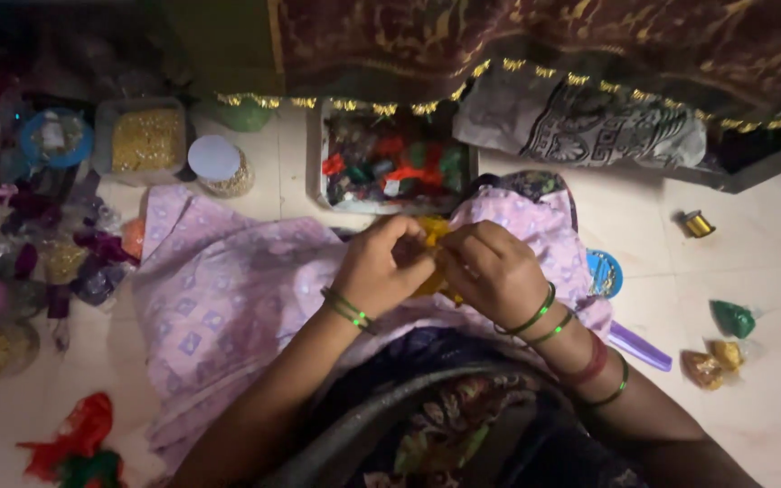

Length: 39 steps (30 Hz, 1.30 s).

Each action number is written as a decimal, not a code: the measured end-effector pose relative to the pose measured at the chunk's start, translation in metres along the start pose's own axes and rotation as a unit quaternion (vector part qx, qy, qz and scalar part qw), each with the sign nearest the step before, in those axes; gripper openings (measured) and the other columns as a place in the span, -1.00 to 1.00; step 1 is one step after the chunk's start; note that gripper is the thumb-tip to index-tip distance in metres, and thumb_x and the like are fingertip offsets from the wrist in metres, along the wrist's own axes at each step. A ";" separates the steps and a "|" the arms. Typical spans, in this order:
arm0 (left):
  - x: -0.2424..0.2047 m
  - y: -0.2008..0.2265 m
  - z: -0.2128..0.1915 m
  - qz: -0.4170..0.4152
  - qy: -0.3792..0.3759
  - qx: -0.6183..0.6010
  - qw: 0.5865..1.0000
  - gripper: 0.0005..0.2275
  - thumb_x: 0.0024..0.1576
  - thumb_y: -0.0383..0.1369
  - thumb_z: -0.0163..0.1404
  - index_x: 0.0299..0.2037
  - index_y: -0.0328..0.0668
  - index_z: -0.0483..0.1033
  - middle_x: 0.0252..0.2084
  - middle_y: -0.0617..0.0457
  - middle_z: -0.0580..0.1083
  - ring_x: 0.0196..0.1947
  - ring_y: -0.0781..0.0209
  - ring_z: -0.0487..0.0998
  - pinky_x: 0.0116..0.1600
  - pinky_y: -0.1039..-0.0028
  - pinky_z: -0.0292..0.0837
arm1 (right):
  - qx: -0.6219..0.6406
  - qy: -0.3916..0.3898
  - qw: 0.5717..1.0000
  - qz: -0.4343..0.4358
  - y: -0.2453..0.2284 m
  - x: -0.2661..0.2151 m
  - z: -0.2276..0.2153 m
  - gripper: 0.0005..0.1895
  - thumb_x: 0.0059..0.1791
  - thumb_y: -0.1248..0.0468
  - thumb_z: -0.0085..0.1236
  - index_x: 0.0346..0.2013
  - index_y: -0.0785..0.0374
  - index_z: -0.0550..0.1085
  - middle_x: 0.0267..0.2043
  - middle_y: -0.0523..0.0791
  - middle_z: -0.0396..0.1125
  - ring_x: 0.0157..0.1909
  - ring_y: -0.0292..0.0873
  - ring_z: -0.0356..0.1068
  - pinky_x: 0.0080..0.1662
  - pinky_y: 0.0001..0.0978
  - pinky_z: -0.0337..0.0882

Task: The recorder uses yellow yarn and their hands to wrap and shape yellow decorative tassels on the floor of a workshop.

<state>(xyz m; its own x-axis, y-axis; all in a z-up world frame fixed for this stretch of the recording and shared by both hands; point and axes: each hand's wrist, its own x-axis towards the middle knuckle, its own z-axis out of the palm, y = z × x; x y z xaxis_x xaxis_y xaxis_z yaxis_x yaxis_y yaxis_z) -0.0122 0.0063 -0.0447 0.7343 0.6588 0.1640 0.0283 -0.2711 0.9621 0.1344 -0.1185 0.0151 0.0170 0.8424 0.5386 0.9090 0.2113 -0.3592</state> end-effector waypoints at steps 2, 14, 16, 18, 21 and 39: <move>0.000 0.000 -0.002 -0.004 -0.002 0.015 1.000 -0.79 0.01 -0.39 0.20 -0.21 -0.27 0.51 -0.34 0.02 0.59 -0.36 0.28 0.64 -0.21 0.48 0.56 | 0.010 -0.006 1.000 -0.006 -0.002 -0.002 0.001 -0.81 -0.07 0.40 0.32 -0.21 0.33 0.50 -0.24 -0.02 0.39 -0.24 0.00 0.45 -0.20 -0.23 0.49; 0.015 -0.020 -0.003 0.029 0.052 0.091 0.994 -0.81 0.03 -0.36 0.11 -0.23 -0.27 0.45 -0.27 -0.08 0.56 -0.30 0.08 0.63 -0.16 0.37 0.55 | 0.158 0.042 0.976 0.145 0.002 0.006 0.012 -0.76 -0.05 0.48 0.23 -0.08 0.36 0.55 -0.05 -0.01 0.44 -0.08 -0.12 0.49 -0.11 -0.37 0.55; 0.011 -0.020 -0.001 0.091 0.083 0.148 0.981 -0.78 0.00 -0.34 0.15 -0.23 -0.27 0.46 -0.24 -0.16 0.55 -0.24 -0.10 0.60 -0.13 0.26 0.52 | 0.058 0.020 0.998 0.013 -0.002 0.007 0.010 -0.73 -0.07 0.48 0.22 -0.07 0.35 0.53 -0.02 0.01 0.43 -0.03 -0.01 0.45 -0.03 -0.25 0.49; 0.013 -0.012 -0.002 0.061 0.074 0.147 0.984 -0.78 -0.01 -0.33 0.15 -0.25 -0.26 0.46 -0.27 -0.16 0.55 -0.26 -0.11 0.60 -0.15 0.25 0.52 | 0.011 0.000 1.000 -0.007 -0.001 0.008 0.012 -0.66 -0.13 0.46 0.23 -0.05 0.39 0.52 -0.05 0.01 0.43 -0.05 0.01 0.44 -0.03 -0.22 0.49; 0.015 -0.006 -0.003 0.021 0.053 0.125 0.991 -0.79 -0.03 -0.31 0.14 -0.28 -0.25 0.46 -0.31 -0.14 0.55 -0.30 -0.09 0.61 -0.18 0.24 0.52 | -0.052 -0.023 0.998 -0.022 0.004 0.008 0.017 -0.65 -0.18 0.43 0.27 -0.09 0.38 0.52 -0.13 -0.02 0.41 -0.11 0.03 0.42 -0.06 -0.20 0.48; 0.020 -0.032 0.000 0.025 0.066 0.066 0.995 -0.84 0.06 -0.39 0.10 -0.25 -0.32 0.49 -0.24 -0.10 0.54 -0.24 0.10 0.61 -0.12 0.39 0.53 | 0.081 0.016 0.994 0.077 0.002 0.006 0.013 -0.61 -0.10 0.45 0.27 0.03 0.36 0.51 0.01 0.02 0.43 -0.02 -0.11 0.46 -0.05 -0.34 0.53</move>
<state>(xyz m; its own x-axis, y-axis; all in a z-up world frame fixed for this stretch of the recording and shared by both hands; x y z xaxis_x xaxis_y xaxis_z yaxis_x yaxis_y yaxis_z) 0.0011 0.0280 -0.0724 0.6417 0.7262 0.2467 0.0892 -0.3902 0.9164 0.1310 -0.1064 0.0082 0.1667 0.8551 0.4910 0.8155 0.1603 -0.5561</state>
